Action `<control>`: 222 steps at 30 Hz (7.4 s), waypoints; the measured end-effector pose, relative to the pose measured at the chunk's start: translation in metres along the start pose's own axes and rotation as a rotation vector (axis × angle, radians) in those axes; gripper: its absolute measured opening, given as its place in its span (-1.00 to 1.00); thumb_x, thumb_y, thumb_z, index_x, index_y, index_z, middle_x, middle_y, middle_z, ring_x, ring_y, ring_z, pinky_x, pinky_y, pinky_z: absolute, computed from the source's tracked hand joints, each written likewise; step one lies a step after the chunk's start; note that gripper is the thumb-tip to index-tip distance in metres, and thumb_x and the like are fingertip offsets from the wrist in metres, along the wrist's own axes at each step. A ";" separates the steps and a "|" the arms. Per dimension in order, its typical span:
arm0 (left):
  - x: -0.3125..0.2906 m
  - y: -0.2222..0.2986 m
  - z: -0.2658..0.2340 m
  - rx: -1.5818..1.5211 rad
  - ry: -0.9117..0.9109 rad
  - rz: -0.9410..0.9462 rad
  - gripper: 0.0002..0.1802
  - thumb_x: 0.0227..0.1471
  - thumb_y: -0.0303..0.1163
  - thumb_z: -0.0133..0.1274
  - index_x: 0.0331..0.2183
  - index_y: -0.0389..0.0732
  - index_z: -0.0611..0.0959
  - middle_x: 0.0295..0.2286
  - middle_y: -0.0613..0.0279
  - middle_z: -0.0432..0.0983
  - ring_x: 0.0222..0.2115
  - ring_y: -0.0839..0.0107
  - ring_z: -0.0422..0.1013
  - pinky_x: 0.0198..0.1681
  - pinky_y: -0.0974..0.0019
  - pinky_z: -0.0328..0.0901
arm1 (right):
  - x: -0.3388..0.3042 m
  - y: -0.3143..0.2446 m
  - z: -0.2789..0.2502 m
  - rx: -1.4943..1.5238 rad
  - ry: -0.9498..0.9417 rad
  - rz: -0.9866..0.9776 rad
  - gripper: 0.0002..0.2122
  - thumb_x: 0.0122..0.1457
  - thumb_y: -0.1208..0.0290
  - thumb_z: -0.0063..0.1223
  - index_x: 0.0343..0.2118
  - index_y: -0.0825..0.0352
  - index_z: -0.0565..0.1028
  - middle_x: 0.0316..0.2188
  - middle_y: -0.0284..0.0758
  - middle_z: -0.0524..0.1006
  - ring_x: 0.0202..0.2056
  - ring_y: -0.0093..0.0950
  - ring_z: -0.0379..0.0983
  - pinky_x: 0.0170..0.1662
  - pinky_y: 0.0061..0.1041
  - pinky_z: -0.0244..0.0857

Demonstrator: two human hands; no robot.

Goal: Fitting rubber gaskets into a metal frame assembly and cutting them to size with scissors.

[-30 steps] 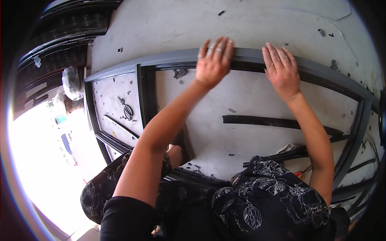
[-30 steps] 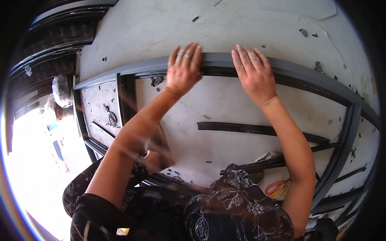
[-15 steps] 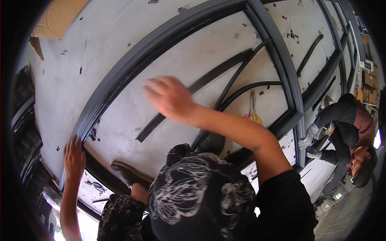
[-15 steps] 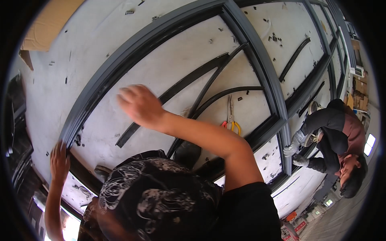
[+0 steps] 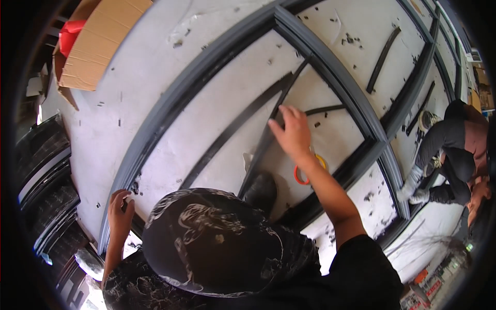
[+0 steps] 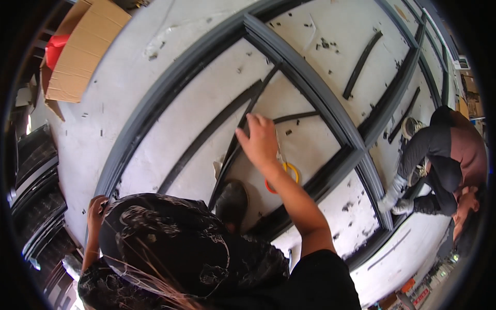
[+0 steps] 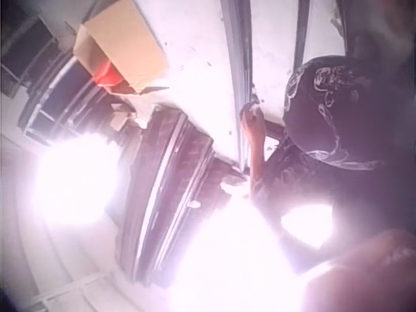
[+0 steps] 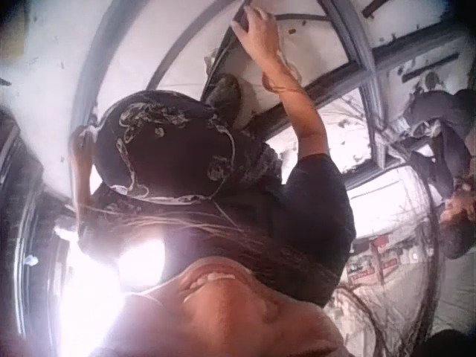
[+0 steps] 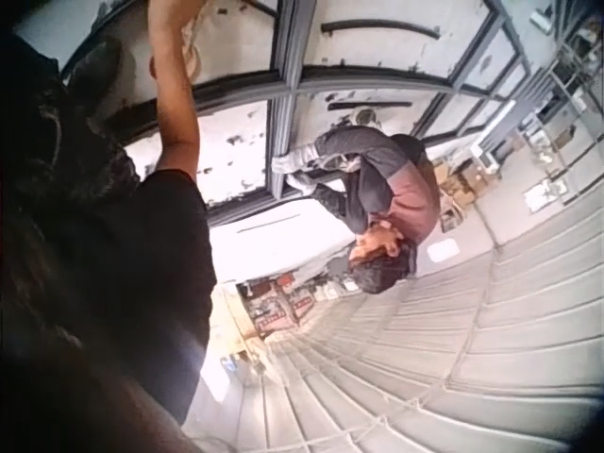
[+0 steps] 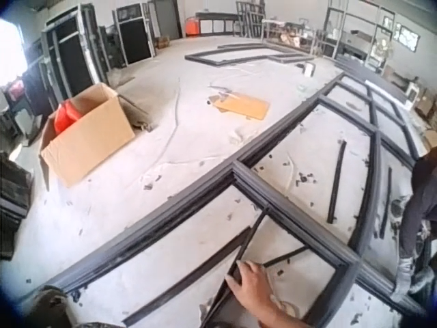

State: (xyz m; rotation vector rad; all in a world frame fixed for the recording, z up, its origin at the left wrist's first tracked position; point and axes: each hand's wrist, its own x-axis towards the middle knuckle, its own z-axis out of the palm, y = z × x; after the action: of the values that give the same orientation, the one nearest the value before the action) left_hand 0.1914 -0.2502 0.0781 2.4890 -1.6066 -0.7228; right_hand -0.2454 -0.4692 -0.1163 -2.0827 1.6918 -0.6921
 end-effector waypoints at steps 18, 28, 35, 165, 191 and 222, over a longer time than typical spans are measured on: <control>0.054 0.217 -0.057 -0.399 0.101 0.081 -0.89 0.16 -0.56 -0.06 -0.23 -0.31 0.49 -0.31 0.29 0.42 -0.23 0.56 0.31 -0.08 0.49 0.17 | 0.037 -0.064 0.021 0.669 -0.017 0.172 -0.37 -0.14 0.57 0.13 0.12 0.32 0.29 -0.47 -0.23 0.45 -0.46 -0.28 0.44 -0.35 -0.33 0.34; 0.145 0.360 0.008 -0.655 -0.145 0.495 -0.69 0.22 -0.35 -0.03 -0.08 -0.37 0.50 -0.28 0.21 0.49 -0.23 0.51 0.37 -0.07 0.43 0.25 | 0.174 -0.032 -0.066 1.117 -0.207 0.392 -0.48 -0.04 0.41 0.21 0.03 0.36 0.36 -0.36 -0.30 0.50 -0.32 -0.46 0.44 -0.11 -0.45 0.28; 0.233 0.325 0.035 -0.466 -0.379 0.347 -0.68 0.23 -0.36 -0.05 -0.05 -0.34 0.47 -0.23 0.18 0.49 -0.19 0.45 0.41 -0.03 0.40 0.26 | 0.154 0.002 -0.072 1.059 -0.071 0.493 -0.30 -0.06 0.22 0.41 0.10 0.48 0.32 -0.29 -0.30 0.50 -0.26 -0.61 0.41 -0.20 -0.64 0.28; 0.159 0.582 0.371 0.110 -0.992 1.108 -0.68 0.13 -0.17 0.13 -0.35 -0.27 0.61 -0.63 0.40 0.44 -0.66 0.63 0.30 -0.59 0.45 0.21 | -0.153 -0.012 -0.132 1.032 0.608 1.252 -0.66 0.14 0.24 0.27 -0.15 0.33 0.45 -0.41 -0.51 0.43 -0.48 -0.75 0.23 -0.44 -0.75 0.12; 0.143 0.575 0.228 0.122 -1.486 0.998 -0.71 0.16 -0.17 0.12 -0.45 -0.17 0.52 -0.69 0.50 0.24 -0.67 0.70 0.16 -0.62 0.56 0.06 | -0.142 -0.028 -0.148 1.093 0.632 1.059 -0.45 0.04 -0.06 0.28 -0.15 0.39 0.49 -0.51 -0.51 0.34 -0.50 -0.75 0.20 -0.48 -0.73 0.07; 0.151 0.579 0.194 0.535 -1.764 0.733 -0.71 0.12 -0.26 0.18 -0.21 -0.28 0.64 -0.71 0.48 0.27 -0.72 0.72 0.13 -0.69 0.56 0.01 | -0.203 -0.059 -0.175 0.894 0.230 1.005 -0.38 -0.08 -0.02 0.38 -0.09 0.38 0.49 -0.33 -0.26 0.55 -0.28 -0.41 0.49 -0.16 -0.44 0.34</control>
State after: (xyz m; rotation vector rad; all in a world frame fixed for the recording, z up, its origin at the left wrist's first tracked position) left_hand -0.3266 -0.6057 0.0438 0.5526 -2.9558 -2.8409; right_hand -0.3329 -0.2542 0.0304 -0.4660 1.7590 -1.0441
